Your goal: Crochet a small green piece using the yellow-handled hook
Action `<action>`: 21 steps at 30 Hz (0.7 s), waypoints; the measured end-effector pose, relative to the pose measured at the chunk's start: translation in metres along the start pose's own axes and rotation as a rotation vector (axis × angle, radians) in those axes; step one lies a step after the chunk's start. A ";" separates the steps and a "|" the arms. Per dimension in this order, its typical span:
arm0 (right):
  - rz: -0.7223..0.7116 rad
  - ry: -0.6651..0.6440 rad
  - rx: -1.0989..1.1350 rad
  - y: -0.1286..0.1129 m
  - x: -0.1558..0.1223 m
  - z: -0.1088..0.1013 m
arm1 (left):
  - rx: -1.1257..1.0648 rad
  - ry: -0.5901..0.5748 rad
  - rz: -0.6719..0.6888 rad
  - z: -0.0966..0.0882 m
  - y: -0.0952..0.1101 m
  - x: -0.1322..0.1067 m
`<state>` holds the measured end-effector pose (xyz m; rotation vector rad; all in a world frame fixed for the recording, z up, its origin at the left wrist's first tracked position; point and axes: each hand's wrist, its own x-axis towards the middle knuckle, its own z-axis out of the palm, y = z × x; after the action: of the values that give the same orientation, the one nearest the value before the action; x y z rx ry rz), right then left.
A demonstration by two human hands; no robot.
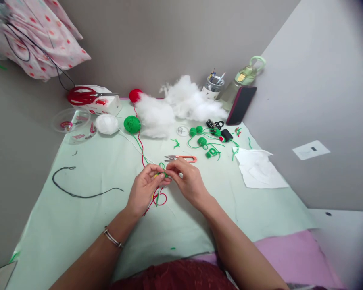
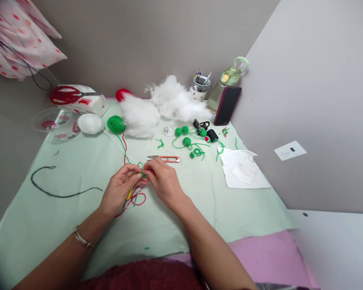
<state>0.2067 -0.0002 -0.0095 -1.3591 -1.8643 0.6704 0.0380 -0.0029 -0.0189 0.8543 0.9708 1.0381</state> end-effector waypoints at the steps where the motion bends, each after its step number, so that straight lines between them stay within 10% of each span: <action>1: 0.008 0.001 0.013 0.000 0.000 0.000 | 0.000 0.002 0.001 0.000 0.000 0.000; 21: -0.042 -0.040 -0.036 -0.003 -0.001 -0.001 | -0.107 0.029 -0.044 -0.001 0.003 0.002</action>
<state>0.2059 -0.0024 -0.0068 -1.3342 -1.9402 0.6498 0.0361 -0.0001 -0.0171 0.7293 0.9459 1.0578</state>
